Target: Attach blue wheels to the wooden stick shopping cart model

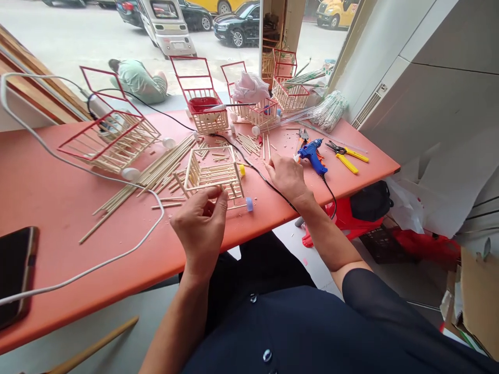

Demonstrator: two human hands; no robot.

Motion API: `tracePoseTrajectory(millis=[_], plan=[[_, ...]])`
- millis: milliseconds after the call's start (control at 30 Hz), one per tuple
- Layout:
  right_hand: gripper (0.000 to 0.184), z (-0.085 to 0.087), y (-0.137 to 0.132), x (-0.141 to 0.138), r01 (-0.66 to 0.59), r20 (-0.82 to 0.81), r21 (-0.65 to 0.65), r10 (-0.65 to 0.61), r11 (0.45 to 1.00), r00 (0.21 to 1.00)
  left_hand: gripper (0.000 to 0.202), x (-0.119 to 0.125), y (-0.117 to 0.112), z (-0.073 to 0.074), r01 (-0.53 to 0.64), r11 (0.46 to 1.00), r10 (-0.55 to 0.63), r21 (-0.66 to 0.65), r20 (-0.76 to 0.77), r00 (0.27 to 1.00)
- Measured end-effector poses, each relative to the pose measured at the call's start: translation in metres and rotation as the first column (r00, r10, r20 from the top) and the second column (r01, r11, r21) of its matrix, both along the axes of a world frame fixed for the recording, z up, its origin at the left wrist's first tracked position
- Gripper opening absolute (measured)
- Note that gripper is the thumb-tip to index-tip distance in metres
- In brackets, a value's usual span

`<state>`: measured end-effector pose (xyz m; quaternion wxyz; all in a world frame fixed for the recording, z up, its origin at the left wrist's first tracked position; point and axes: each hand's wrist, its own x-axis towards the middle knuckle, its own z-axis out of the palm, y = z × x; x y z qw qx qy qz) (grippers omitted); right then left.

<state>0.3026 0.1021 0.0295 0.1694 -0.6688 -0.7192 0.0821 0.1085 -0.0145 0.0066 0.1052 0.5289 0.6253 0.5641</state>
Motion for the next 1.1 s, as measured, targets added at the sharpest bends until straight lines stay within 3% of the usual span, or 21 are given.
tracePoseTrajectory(millis=[167, 333, 500, 600, 767, 933, 1100], plan=[[0.017, -0.013, 0.006, -0.001, -0.016, -0.023, 0.012, 0.017, 1.0, 1.0, 0.016, 0.0, 0.006, 0.002, 0.012, 1.0, -0.012, 0.005, 0.032, 0.999], [0.017, 0.004, -0.007, 0.024, 0.001, -0.039, 0.09, 0.002, 0.996, 0.999, 0.016, 0.0, 0.005, 0.003, 0.037, 0.999, -0.037, 0.002, 0.073, 0.997], [0.032, 0.019, -0.007, 0.078, 0.249, 0.099, 0.156, -0.266, 0.956, 0.959, 0.016, -0.002, -0.005, -0.001, 0.062, 0.997, -0.066, 0.044, 0.101, 0.993], [0.046, 0.015, 0.002, 0.098, 0.346, 0.181, 0.086, -0.356, 0.934, 0.917, 0.017, -0.003, -0.011, -0.007, 0.061, 0.996, -0.066, 0.062, 0.092, 0.994], [0.049, 0.003, 0.015, 0.1, 0.339, 0.218, 0.059, -0.344, 0.939, 0.913, 0.018, -0.002, -0.014, -0.014, 0.067, 0.995, -0.074, 0.078, 0.091, 0.993], [0.052, -0.008, 0.024, 0.101, 0.367, 0.189, 0.081, -0.375, 0.927, 0.907, 0.014, -0.002, -0.013, -0.015, 0.108, 0.988, -0.116, 0.106, 0.073, 0.991], [0.045, -0.013, 0.027, 0.113, 0.385, 0.079, 0.191, -0.405, 0.903, 0.911, 0.014, -0.003, -0.013, -0.011, 0.192, 0.979, -0.204, 0.073, 0.225, 0.953]])
